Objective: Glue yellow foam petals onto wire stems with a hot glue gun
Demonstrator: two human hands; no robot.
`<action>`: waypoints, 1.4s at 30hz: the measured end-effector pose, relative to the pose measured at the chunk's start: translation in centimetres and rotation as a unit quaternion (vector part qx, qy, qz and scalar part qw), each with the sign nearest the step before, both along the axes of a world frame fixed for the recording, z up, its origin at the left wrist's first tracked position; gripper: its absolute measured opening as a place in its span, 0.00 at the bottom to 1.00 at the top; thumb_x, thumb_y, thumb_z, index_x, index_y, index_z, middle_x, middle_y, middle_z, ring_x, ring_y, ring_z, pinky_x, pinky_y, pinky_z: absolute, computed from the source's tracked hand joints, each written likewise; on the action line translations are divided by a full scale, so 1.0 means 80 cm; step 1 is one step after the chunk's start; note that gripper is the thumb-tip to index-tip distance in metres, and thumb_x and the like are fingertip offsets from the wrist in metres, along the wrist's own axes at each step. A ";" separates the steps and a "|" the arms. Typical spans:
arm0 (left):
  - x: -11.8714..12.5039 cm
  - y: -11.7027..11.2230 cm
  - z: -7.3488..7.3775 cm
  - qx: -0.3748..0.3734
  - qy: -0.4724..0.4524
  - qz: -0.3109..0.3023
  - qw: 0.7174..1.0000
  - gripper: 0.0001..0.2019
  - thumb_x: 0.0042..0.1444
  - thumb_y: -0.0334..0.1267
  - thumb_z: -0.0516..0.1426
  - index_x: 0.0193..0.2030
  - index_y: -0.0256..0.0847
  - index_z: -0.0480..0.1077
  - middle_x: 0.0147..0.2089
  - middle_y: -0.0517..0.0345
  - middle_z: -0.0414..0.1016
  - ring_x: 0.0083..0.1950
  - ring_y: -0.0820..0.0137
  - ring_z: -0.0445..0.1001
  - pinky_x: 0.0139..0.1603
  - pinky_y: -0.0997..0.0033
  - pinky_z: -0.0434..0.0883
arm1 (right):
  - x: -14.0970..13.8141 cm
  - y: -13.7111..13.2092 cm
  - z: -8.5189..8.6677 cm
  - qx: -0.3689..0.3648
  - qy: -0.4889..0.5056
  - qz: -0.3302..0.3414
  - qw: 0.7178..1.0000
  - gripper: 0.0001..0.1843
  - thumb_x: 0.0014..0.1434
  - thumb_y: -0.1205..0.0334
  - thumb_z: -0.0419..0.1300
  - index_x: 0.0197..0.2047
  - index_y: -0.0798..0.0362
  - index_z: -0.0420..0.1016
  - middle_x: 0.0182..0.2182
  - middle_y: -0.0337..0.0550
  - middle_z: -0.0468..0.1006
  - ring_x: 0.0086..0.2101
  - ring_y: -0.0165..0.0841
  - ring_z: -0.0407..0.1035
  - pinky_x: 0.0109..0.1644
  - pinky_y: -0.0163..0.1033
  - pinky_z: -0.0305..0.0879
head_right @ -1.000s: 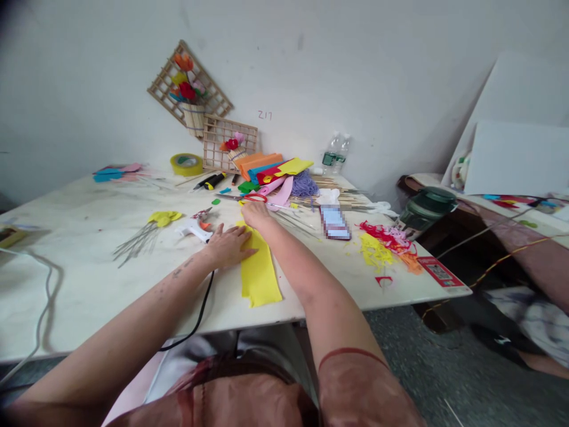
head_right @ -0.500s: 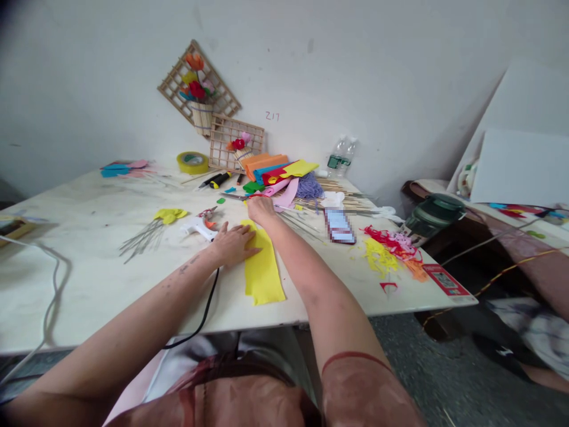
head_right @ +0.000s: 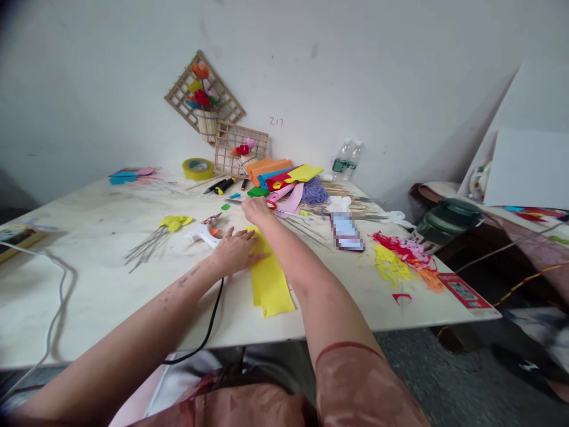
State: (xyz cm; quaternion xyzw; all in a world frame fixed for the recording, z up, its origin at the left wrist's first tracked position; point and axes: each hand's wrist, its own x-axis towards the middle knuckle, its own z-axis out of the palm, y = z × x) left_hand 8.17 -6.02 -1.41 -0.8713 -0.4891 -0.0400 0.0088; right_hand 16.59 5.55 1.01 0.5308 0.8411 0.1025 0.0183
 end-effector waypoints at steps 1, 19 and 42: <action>0.000 -0.001 0.005 -0.003 0.009 -0.002 1.000 0.25 0.57 0.54 0.45 0.50 0.38 0.69 0.55 0.42 0.69 0.58 0.53 0.64 0.61 0.46 0.48 | -0.002 0.005 -0.001 0.016 0.002 0.002 1.000 0.19 0.57 0.72 0.48 0.49 0.65 0.72 0.47 0.67 0.72 0.48 0.44 0.68 0.50 0.45 0.63; -0.003 -0.004 -0.004 0.006 0.027 -0.074 0.997 0.26 0.57 0.55 0.46 0.47 0.34 0.70 0.49 0.42 0.71 0.56 0.57 0.66 0.63 0.56 0.52 | -0.018 0.076 -0.021 0.067 -0.001 0.015 0.998 0.21 0.57 0.77 0.45 0.48 0.61 0.73 0.45 0.60 0.74 0.45 0.42 0.70 0.44 0.43 0.66; -0.001 0.002 -0.014 0.023 0.042 -0.057 0.997 0.29 0.55 0.54 0.50 0.55 0.34 0.66 0.53 0.40 0.70 0.57 0.50 0.64 0.62 0.46 0.46 | -0.082 0.081 -0.029 0.031 -0.024 0.118 0.992 0.17 0.57 0.69 0.50 0.44 0.62 0.76 0.41 0.60 0.77 0.44 0.44 0.70 0.44 0.44 0.64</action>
